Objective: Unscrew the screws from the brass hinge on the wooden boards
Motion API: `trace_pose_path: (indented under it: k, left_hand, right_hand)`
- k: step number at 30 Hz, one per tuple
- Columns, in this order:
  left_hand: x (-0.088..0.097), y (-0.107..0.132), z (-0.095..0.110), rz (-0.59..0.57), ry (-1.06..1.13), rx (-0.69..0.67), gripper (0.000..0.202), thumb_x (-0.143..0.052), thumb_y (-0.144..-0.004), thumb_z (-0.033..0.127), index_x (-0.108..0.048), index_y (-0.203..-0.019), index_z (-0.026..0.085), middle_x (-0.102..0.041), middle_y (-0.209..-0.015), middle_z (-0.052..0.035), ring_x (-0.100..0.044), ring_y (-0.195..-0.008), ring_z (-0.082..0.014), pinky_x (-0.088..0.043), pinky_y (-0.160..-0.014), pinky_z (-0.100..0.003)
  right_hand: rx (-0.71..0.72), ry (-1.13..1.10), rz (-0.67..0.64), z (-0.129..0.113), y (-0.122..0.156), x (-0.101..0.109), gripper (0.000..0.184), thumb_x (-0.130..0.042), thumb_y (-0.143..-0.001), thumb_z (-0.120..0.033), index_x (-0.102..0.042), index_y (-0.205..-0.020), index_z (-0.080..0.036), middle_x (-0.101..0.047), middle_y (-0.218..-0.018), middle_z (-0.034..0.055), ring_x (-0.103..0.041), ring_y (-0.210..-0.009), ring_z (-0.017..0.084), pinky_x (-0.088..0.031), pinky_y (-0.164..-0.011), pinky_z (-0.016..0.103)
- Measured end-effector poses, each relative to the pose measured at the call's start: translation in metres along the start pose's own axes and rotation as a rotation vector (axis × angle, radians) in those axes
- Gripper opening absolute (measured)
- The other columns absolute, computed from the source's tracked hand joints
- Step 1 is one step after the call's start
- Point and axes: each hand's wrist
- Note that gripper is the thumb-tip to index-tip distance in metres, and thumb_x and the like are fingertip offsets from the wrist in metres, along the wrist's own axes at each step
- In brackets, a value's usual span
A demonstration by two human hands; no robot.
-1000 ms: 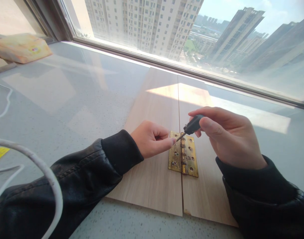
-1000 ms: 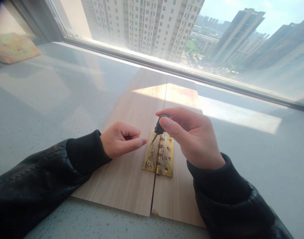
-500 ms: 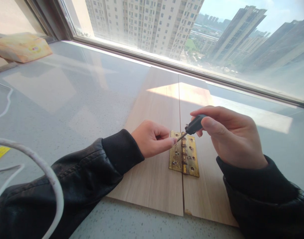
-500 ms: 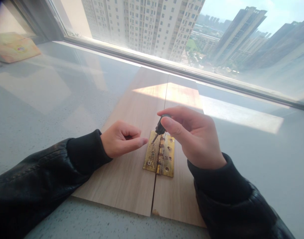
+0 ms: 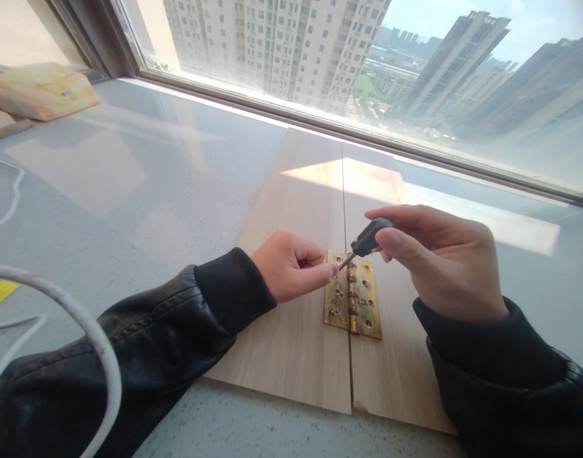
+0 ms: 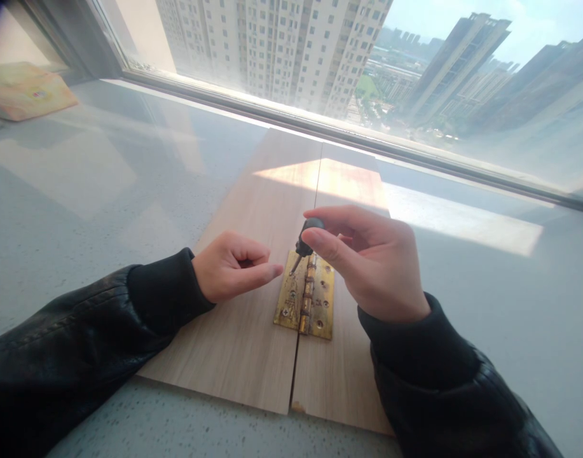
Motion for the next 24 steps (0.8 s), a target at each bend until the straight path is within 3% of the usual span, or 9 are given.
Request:
trace_pose_path:
  k: [4,11,16,20,24]
  left_hand:
    - [0.0,0.0,-0.001,-0.006,-0.007,0.0,0.043,-0.055,-0.08,0.024,-0.027,-0.048,0.016,-0.02,-0.049,0.0079,-0.02,-0.049,-0.0045,-0.017,-0.047,-0.023]
    - [0.001,0.0,0.001,-0.005,-0.015,0.005,0.043,-0.055,-0.08,0.025,-0.027,-0.048,0.017,-0.019,-0.05,0.008,-0.02,-0.049,-0.0048,-0.017,-0.047,-0.023]
    - [0.0,-0.001,-0.003,0.031,0.004,-0.014,0.043,-0.056,-0.08,0.028,-0.03,-0.048,0.016,-0.021,-0.049,0.0081,-0.021,-0.048,-0.0042,-0.018,-0.046,-0.022]
    - [0.0,-0.003,-0.006,0.112,0.046,-0.016,0.031,-0.061,-0.079,0.035,-0.05,-0.06,0.014,-0.039,-0.051,0.0065,-0.033,-0.049,-0.0048,-0.027,-0.046,-0.02]
    - [0.001,-0.01,0.001,0.102,0.032,-0.07,0.028,-0.065,-0.078,0.036,-0.063,-0.094,0.013,-0.067,-0.085,-0.0048,-0.056,-0.071,-0.0115,-0.042,-0.06,-0.023]
  right_hand:
    - [-0.044,-0.113,0.021,0.002,0.0,-0.001,0.016,-0.075,-0.074,-0.029,-0.07,-0.086,-0.021,-0.06,-0.058,-0.0026,-0.051,-0.042,0.009,-0.04,-0.039,0.026]
    - [-0.058,-0.284,0.0,0.004,0.003,-0.006,0.013,-0.07,-0.079,-0.031,-0.068,-0.087,-0.021,-0.067,-0.065,-0.0006,-0.04,-0.032,0.004,-0.024,-0.028,0.023]
    - [-0.033,-0.375,0.027,0.007,0.007,-0.013,0.013,-0.069,-0.08,-0.03,-0.071,-0.09,-0.021,-0.07,-0.073,0.002,-0.037,-0.033,0.003,-0.021,-0.029,0.023]
    - [-0.044,-0.45,0.017,0.012,0.008,-0.013,0.016,-0.071,-0.078,-0.031,-0.073,-0.091,-0.022,-0.071,-0.073,0.0026,-0.036,-0.034,0.003,-0.021,-0.031,0.023]
    - [-0.033,-0.474,-0.013,0.02,0.006,-0.012,0.015,-0.071,-0.077,-0.033,-0.074,-0.09,-0.025,-0.071,-0.072,0.0009,-0.037,-0.036,0.004,-0.023,-0.033,0.023]
Point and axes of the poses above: each hand's wrist, its own y-axis away from the middle knuckle, its own x-axis out of the back of the hand, z = x × y
